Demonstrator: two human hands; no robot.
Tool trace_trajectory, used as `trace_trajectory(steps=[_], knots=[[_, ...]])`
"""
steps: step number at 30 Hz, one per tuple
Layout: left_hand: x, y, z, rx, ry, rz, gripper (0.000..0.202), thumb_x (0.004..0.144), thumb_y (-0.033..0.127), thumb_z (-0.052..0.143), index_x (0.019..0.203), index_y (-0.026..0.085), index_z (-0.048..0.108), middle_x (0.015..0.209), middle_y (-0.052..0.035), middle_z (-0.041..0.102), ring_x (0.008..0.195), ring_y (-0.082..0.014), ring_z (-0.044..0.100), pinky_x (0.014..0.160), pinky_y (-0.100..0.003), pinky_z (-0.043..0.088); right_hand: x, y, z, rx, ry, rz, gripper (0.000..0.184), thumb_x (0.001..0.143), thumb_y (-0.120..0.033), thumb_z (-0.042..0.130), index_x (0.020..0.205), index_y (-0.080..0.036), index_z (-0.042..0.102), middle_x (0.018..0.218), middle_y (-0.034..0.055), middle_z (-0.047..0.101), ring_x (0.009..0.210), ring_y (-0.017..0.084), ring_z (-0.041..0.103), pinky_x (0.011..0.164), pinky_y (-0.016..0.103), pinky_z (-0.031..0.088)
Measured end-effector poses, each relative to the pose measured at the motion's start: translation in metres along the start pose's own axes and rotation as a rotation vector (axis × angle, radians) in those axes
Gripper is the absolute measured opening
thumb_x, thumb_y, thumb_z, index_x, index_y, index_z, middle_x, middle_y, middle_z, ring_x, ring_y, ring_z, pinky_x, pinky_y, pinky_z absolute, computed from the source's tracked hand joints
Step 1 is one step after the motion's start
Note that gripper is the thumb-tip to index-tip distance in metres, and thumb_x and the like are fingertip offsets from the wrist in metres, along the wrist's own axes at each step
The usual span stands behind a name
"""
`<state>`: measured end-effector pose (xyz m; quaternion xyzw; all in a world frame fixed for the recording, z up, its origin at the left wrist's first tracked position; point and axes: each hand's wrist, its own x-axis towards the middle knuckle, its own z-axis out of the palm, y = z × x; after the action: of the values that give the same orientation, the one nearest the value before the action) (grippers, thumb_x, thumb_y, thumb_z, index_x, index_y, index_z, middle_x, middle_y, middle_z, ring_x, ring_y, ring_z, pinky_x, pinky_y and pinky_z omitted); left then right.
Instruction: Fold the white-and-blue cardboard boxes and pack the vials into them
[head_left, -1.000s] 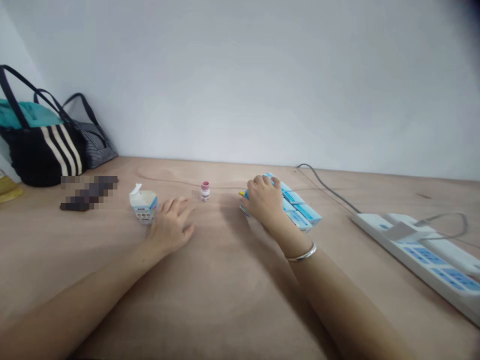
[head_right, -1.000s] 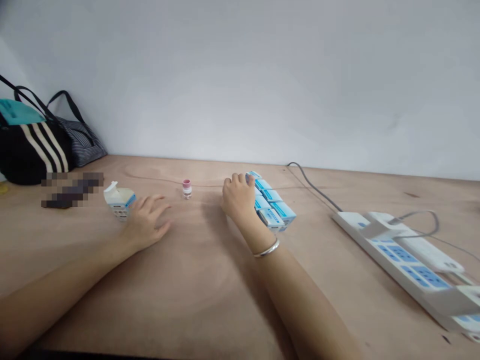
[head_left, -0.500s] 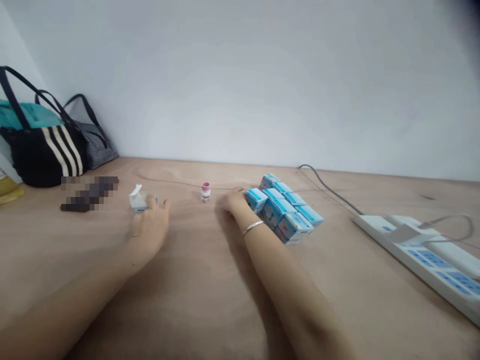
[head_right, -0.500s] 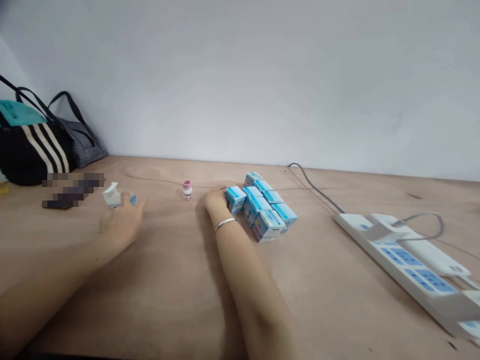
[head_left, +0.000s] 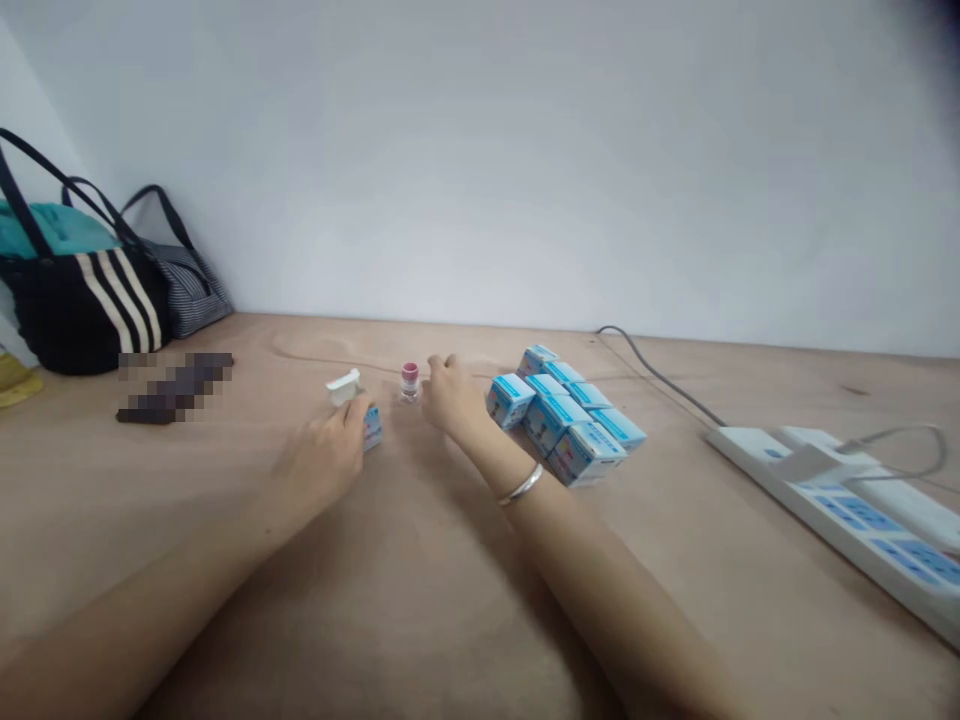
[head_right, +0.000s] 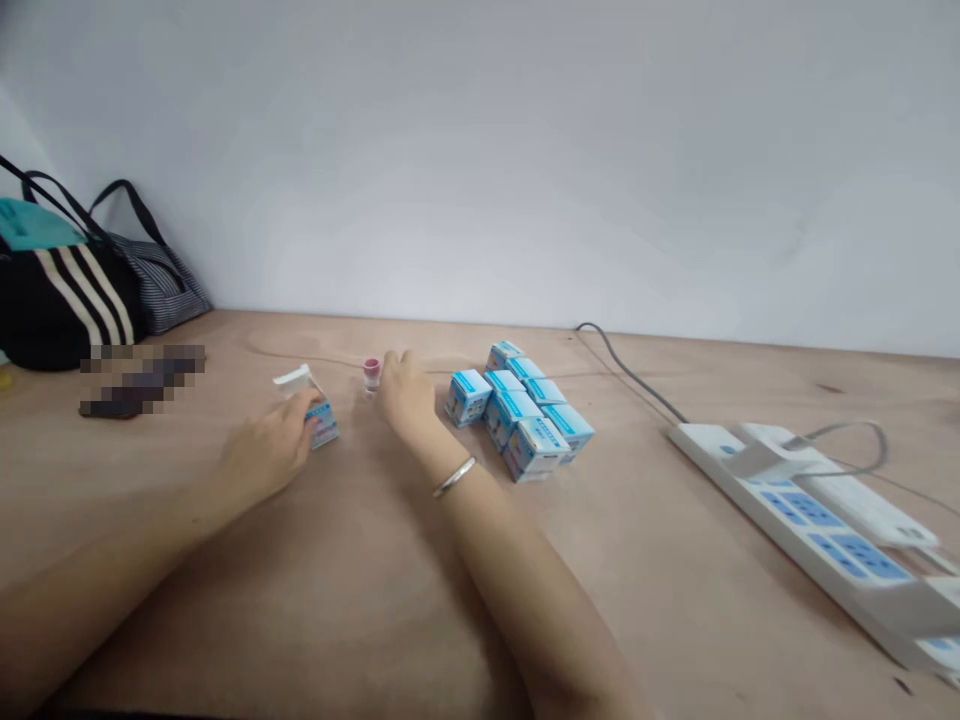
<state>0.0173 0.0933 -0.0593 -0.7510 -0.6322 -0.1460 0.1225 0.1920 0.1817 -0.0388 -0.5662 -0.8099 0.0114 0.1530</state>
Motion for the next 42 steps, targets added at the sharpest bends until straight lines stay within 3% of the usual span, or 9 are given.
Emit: trace_trajectory(steps=[4, 8, 11, 14, 17, 21, 28, 33, 42], knots=[[-0.002, 0.002, 0.002, -0.127, 0.116, 0.233, 0.022, 0.089, 0.026, 0.044, 0.106, 0.022, 0.058, 0.081, -0.0057, 0.063, 0.077, -0.0217, 0.057, 0.069, -0.032, 0.043, 0.020, -0.004, 0.012, 0.201, 0.124, -0.208, 0.041, 0.084, -0.010, 0.048, 0.125, -0.014, 0.047, 0.120, 0.0162, 0.053, 0.109, 0.022, 0.054, 0.090, 0.033, 0.044], [-0.003, 0.007, -0.001, -0.217, 0.201, 0.337, 0.016, 0.087, 0.030, 0.050, 0.086, 0.022, 0.064, 0.088, -0.0060, 0.063, 0.083, -0.0213, 0.054, 0.079, -0.037, 0.043, 0.024, 0.003, 0.020, 0.249, 0.140, -0.195, 0.027, 0.082, -0.010, 0.048, 0.108, -0.015, 0.055, 0.101, 0.0113, 0.061, 0.085, 0.018, 0.060, 0.077, 0.031, 0.048], [-0.001, 0.009, 0.002, -0.348, 0.246, 0.341, 0.015, 0.084, 0.032, 0.056, 0.081, 0.021, 0.065, 0.108, -0.0081, 0.057, 0.097, -0.0232, 0.052, 0.087, -0.041, 0.043, 0.013, 0.012, 0.009, 0.358, 0.276, -0.157, 0.031, 0.080, -0.014, 0.052, 0.111, -0.015, 0.051, 0.099, 0.0100, 0.060, 0.085, 0.018, 0.059, 0.078, 0.033, 0.048], [0.004, 0.009, 0.009, -0.549, 0.214, 0.353, 0.012, 0.083, 0.030, 0.058, 0.081, 0.020, 0.065, 0.117, -0.0085, 0.050, 0.106, -0.0221, 0.052, 0.092, -0.039, 0.044, -0.005, 0.022, -0.011, 0.654, 0.473, -0.177, 0.041, 0.079, -0.022, 0.057, 0.118, -0.017, 0.046, 0.099, 0.0078, 0.060, 0.086, 0.017, 0.060, 0.078, 0.034, 0.050], [0.008, 0.009, 0.019, -0.765, 0.182, 0.304, 0.014, 0.079, 0.029, 0.063, 0.088, 0.019, 0.059, 0.111, -0.0075, 0.052, 0.105, -0.0204, 0.054, 0.090, -0.037, 0.048, -0.022, 0.027, -0.029, 0.880, 0.474, -0.280, 0.048, 0.078, -0.034, 0.062, 0.120, -0.019, 0.045, 0.101, 0.0071, 0.059, 0.087, 0.016, 0.060, 0.079, 0.034, 0.051], [0.008, 0.013, 0.029, -1.110, 0.152, 0.122, 0.042, 0.071, 0.035, 0.071, 0.100, 0.021, 0.045, 0.110, -0.0055, 0.052, 0.099, -0.0185, 0.060, 0.080, -0.036, 0.055, -0.041, 0.023, -0.037, 1.001, 0.461, -0.345, 0.048, 0.080, -0.045, 0.061, 0.119, -0.021, 0.049, 0.102, 0.0079, 0.058, 0.093, 0.018, 0.059, 0.081, 0.033, 0.050], [0.005, 0.020, 0.031, -1.223, 0.094, 0.020, 0.051, 0.063, 0.035, 0.077, 0.101, 0.020, 0.046, 0.104, -0.0047, 0.059, 0.096, -0.0194, 0.063, 0.083, -0.039, 0.056, -0.053, 0.011, -0.028, 1.013, 0.313, -0.476, 0.041, 0.087, -0.044, 0.053, 0.120, -0.021, 0.045, 0.100, 0.0080, 0.058, 0.091, 0.017, 0.058, 0.080, 0.031, 0.050], [0.001, 0.019, 0.037, -1.263, 0.156, 0.043, 0.048, 0.062, 0.033, 0.077, 0.092, 0.020, 0.043, 0.114, -0.0075, 0.057, 0.102, -0.0200, 0.062, 0.086, -0.038, 0.054, -0.057, 0.012, -0.023, 0.815, 0.257, -0.522, 0.036, 0.091, -0.034, 0.047, 0.124, -0.019, 0.044, 0.109, 0.0113, 0.058, 0.099, 0.018, 0.058, 0.082, 0.032, 0.049], [0.003, 0.009, 0.030, -0.905, 0.250, 0.136, 0.045, 0.063, 0.037, 0.076, 0.093, 0.020, 0.046, 0.111, -0.0076, 0.063, 0.104, -0.0227, 0.061, 0.090, -0.041, 0.048, -0.064, 0.008, -0.040, 0.504, 0.146, -0.477, 0.034, 0.088, -0.027, 0.052, 0.119, -0.018, 0.042, 0.098, 0.0077, 0.066, 0.080, 0.017, 0.065, 0.071, 0.029, 0.047]])
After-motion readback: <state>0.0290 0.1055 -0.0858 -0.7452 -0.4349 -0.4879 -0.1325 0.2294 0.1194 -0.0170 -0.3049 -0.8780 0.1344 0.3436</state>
